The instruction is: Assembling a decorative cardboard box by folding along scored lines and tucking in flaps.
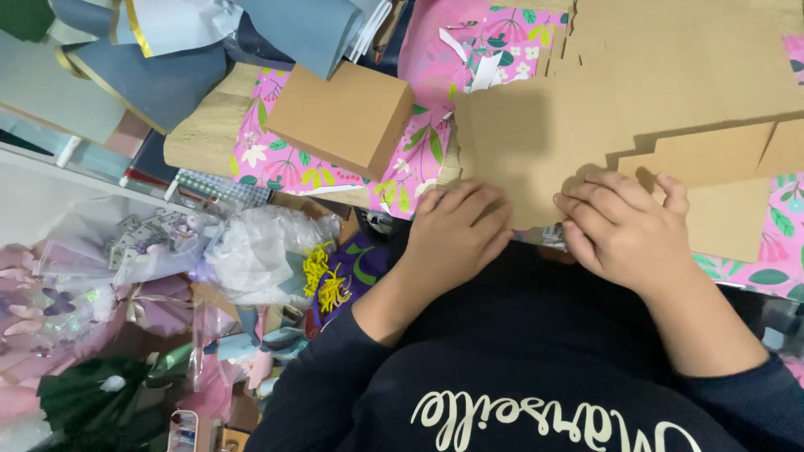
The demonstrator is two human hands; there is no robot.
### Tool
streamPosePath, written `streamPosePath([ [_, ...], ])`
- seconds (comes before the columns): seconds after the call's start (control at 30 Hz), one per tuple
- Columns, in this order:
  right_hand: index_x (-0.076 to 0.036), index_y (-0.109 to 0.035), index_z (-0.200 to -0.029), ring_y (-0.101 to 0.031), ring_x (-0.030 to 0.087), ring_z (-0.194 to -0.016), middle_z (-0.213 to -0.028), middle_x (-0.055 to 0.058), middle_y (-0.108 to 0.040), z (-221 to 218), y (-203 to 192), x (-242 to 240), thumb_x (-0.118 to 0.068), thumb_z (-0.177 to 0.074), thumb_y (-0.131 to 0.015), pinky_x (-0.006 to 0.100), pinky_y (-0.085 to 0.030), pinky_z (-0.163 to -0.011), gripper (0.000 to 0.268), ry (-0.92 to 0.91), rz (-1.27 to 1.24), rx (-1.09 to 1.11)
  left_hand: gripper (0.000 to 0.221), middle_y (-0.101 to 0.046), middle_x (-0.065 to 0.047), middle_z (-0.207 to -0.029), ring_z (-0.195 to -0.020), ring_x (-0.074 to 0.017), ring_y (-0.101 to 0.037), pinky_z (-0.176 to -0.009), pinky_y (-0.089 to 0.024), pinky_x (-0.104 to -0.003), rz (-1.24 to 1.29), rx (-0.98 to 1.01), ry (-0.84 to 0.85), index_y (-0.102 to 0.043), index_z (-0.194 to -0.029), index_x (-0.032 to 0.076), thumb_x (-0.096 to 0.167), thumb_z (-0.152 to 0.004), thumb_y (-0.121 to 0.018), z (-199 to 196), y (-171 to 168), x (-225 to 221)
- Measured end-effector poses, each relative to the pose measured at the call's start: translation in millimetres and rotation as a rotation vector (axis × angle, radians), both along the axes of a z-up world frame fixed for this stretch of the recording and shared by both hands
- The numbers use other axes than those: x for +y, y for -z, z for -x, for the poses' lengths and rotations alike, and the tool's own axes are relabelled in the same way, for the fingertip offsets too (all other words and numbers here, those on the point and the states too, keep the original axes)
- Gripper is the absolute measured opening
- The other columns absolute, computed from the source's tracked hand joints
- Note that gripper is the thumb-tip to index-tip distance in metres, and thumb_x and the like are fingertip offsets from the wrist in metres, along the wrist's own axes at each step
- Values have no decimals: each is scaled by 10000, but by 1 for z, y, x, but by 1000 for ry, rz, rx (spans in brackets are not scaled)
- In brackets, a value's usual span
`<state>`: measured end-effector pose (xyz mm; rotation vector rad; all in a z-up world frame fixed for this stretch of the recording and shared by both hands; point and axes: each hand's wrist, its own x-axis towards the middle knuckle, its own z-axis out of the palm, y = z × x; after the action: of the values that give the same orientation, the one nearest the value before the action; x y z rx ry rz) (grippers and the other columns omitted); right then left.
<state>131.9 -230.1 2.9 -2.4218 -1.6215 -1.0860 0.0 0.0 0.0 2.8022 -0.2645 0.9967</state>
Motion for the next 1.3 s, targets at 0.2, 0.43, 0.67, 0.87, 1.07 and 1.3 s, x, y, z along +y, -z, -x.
streamPosePath([
  [0.2, -364, -746, -1058, -711, 38, -1239, -1139, -160, -764, -3, 4, 1, -353, -1042, -655, 400, -149, -1239, 93, 55, 24, -4, 51, -721, 31, -1044, -950, -190, -689, -882, -424, -371, 55, -51, 54, -747, -979, 171, 196, -935, -746, -7, -1, 0],
  [0.43, -309, -674, -1084, -735, 66, -1010, -1037, -153, -749, -9, 15, 4, -313, -1076, -654, 348, -257, -1160, 22, 111, -1, 101, 125, -648, 9, -703, -674, -214, -648, -713, -434, -355, 67, -30, 16, -637, -828, 171, 182, -895, -742, -16, -7, 2],
  [0.67, -261, -735, -984, -712, 147, -863, -902, -92, -724, -8, 14, 16, -304, -1053, -709, 329, -470, -878, 86, 103, -120, 194, 143, -503, 35, -576, -524, -198, -534, -618, -444, -364, 77, 17, -70, -582, -823, 160, 29, -865, -622, -14, -13, -8],
  [0.87, -115, -768, -1053, -729, 213, -860, -1060, 23, -802, -7, 4, 21, -176, -1050, -734, 360, -568, -729, 69, -25, -233, 382, 393, -697, 7, -906, -737, -259, -695, -618, -481, -456, 156, 176, -135, -688, -1121, 247, 66, -776, -640, -12, -4, -28],
  [1.07, -105, -747, -998, -725, 232, -825, -981, 49, -776, -9, 15, 19, -194, -1050, -782, 375, -564, -716, 108, -2, -276, 401, 204, -586, -112, -1387, -797, -308, -706, -584, -505, -455, 107, 91, -175, -721, -1068, 207, 286, -881, -742, -6, -6, -33],
  [1.3, -118, -676, -932, -685, 226, -803, -889, 27, -715, -10, 21, 18, -186, -1058, -804, 361, -536, -710, 191, 8, -260, 380, 336, -611, -40, -1370, -1266, -292, -592, -700, -547, -421, 67, 76, -129, -729, -1179, 147, 303, -883, -694, -1, -2, -33],
])
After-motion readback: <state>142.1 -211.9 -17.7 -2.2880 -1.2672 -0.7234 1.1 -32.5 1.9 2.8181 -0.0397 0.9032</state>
